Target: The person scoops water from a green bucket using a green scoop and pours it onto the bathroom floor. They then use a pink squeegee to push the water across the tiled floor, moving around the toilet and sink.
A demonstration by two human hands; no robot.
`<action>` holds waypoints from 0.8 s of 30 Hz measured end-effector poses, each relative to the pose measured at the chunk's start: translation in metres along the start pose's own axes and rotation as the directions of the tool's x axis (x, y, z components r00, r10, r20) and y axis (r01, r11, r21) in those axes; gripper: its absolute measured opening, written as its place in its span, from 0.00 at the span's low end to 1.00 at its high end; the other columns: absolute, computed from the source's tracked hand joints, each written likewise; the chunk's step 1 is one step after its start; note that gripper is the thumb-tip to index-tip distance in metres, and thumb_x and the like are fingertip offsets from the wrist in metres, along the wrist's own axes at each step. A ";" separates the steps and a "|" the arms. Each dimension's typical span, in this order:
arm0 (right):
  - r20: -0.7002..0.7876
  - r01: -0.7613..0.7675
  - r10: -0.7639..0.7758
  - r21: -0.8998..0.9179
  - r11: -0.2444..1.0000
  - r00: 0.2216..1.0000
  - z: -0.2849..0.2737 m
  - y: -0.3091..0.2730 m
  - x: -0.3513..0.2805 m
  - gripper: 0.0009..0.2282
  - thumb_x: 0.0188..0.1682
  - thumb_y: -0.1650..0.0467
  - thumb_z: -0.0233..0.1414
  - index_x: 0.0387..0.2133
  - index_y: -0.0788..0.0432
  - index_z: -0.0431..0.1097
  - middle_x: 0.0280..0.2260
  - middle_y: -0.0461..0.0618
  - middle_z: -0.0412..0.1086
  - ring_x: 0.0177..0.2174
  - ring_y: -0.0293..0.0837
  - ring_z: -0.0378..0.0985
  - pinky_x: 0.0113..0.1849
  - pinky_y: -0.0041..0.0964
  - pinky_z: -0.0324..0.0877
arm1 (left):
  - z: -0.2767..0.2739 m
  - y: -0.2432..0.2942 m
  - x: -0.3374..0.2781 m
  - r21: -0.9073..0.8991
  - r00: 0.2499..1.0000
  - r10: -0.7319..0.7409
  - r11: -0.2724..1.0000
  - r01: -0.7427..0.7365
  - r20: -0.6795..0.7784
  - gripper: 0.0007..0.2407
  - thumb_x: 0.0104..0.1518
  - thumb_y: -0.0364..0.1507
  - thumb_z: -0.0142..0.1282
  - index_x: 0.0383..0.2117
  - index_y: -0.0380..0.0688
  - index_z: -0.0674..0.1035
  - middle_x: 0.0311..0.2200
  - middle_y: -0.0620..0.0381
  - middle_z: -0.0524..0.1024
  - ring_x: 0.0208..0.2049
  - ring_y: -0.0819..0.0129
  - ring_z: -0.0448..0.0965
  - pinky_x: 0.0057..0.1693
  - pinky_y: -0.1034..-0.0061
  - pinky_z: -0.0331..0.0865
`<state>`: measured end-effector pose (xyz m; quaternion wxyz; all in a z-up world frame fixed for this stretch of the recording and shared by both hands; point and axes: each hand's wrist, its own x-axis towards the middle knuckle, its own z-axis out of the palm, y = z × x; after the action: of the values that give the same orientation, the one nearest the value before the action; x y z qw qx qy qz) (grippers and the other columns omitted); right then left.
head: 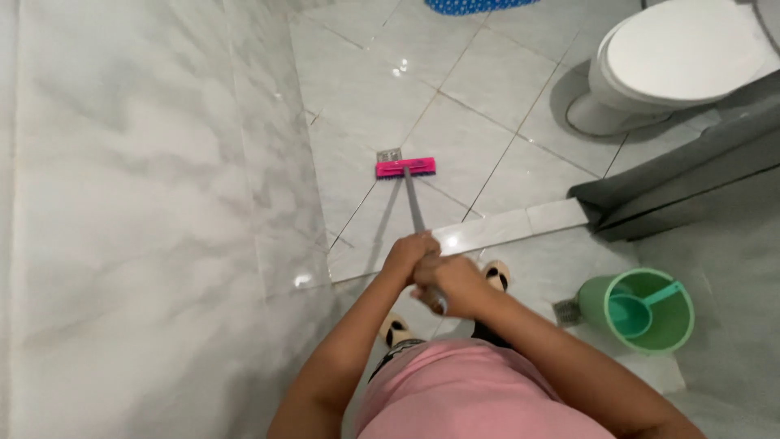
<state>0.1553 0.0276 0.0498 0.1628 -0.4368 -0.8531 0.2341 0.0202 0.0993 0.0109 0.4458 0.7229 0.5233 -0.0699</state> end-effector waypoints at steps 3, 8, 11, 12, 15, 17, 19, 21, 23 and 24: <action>0.046 0.035 -0.034 -0.024 0.999 0.998 -0.033 0.007 -0.028 0.10 0.43 0.59 0.58 0.17 0.41 0.66 0.20 0.33 0.67 0.26 0.46 0.78 0.28 0.41 0.73 | 0.031 0.023 0.026 -0.188 0.985 -0.168 0.967 0.173 0.041 0.32 0.60 0.55 0.32 0.49 0.41 0.80 0.54 0.47 0.78 0.60 0.47 0.73 0.64 0.53 0.65; 0.042 0.025 -0.028 0.074 0.997 0.999 -0.118 0.076 -0.064 0.08 0.39 0.58 0.59 0.21 0.42 0.69 0.20 0.41 0.68 0.27 0.49 0.79 0.28 0.45 0.73 | 0.073 0.072 0.082 0.164 0.935 0.319 0.941 -0.294 -0.153 0.10 0.64 0.34 0.44 0.39 0.61 0.83 0.39 0.52 0.82 0.48 0.48 0.82 0.54 0.55 0.76; -0.055 -0.002 0.012 0.181 0.983 0.998 -0.148 0.138 -0.063 0.06 0.42 0.60 0.57 0.22 0.45 0.71 0.20 0.45 0.69 0.26 0.53 0.78 0.29 0.46 0.72 | 0.059 0.111 0.148 0.205 0.926 0.326 0.936 -0.287 -0.189 0.07 0.60 0.31 0.50 0.35 0.55 0.83 0.33 0.50 0.83 0.42 0.46 0.85 0.49 0.52 0.78; -0.104 -0.020 0.046 0.238 0.971 0.994 -0.156 0.156 -0.059 0.07 0.46 0.61 0.54 0.22 0.46 0.70 0.20 0.43 0.69 0.26 0.51 0.78 0.30 0.41 0.73 | 0.054 0.119 0.171 0.226 0.934 0.296 0.941 -0.250 -0.199 0.06 0.57 0.31 0.53 0.32 0.57 0.83 0.30 0.52 0.83 0.40 0.46 0.85 0.47 0.53 0.79; -0.143 0.017 0.014 0.214 0.977 0.990 -0.178 0.192 -0.058 0.08 0.47 0.62 0.54 0.22 0.47 0.69 0.20 0.45 0.70 0.25 0.52 0.77 0.29 0.42 0.72 | 0.073 0.128 0.248 0.318 0.898 0.368 0.904 -0.284 -0.242 0.06 0.51 0.31 0.57 0.31 0.64 0.84 0.27 0.57 0.81 0.38 0.50 0.86 0.45 0.58 0.79; -0.123 0.014 0.013 0.215 0.977 0.992 -0.191 0.209 -0.083 0.07 0.45 0.62 0.56 0.21 0.48 0.69 0.19 0.46 0.69 0.25 0.53 0.78 0.28 0.44 0.72 | 0.082 0.168 0.232 0.287 0.905 0.352 0.916 -0.281 -0.240 0.05 0.54 0.30 0.56 0.30 0.58 0.84 0.27 0.51 0.81 0.38 0.47 0.86 0.45 0.56 0.79; -0.095 0.008 0.014 0.223 0.975 0.995 -0.208 0.213 -0.102 0.07 0.43 0.63 0.57 0.20 0.48 0.69 0.19 0.48 0.69 0.25 0.54 0.78 0.28 0.46 0.71 | 0.085 0.211 0.203 0.247 0.915 0.329 0.930 -0.272 -0.233 0.06 0.57 0.30 0.54 0.30 0.51 0.85 0.28 0.46 0.82 0.38 0.44 0.86 0.45 0.53 0.79; -0.005 -0.001 0.003 0.292 0.957 1.000 -0.224 0.202 -0.120 0.09 0.43 0.61 0.58 0.17 0.44 0.68 0.17 0.38 0.68 0.23 0.46 0.78 0.27 0.39 0.73 | 0.086 0.256 0.160 0.393 0.860 0.430 0.866 -0.308 -0.273 0.09 0.60 0.24 0.48 0.29 0.38 0.83 0.23 0.42 0.82 0.28 0.46 0.86 0.33 0.56 0.79; -0.050 0.008 0.008 0.321 0.947 0.999 -0.238 0.204 -0.112 0.08 0.38 0.67 0.60 0.16 0.48 0.67 0.19 0.38 0.69 0.22 0.42 0.75 0.27 0.35 0.70 | 0.090 0.232 0.188 0.337 0.831 0.484 0.857 -0.389 -0.273 0.07 0.56 0.26 0.50 0.28 0.44 0.83 0.27 0.52 0.81 0.30 0.57 0.82 0.37 0.64 0.76; -0.090 0.017 0.014 0.343 0.939 0.996 -0.243 0.204 -0.110 0.09 0.33 0.73 0.61 0.14 0.53 0.65 0.20 0.37 0.71 0.20 0.38 0.71 0.27 0.31 0.67 | 0.096 0.220 0.201 0.274 0.795 0.538 0.839 -0.470 -0.282 0.06 0.52 0.28 0.52 0.26 0.49 0.83 0.31 0.61 0.80 0.33 0.67 0.78 0.40 0.73 0.72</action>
<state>0.4712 0.1031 0.1347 0.2751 -0.4113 -0.7914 0.3590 0.3248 0.1582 -0.0342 0.2774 0.8761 0.3720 0.1310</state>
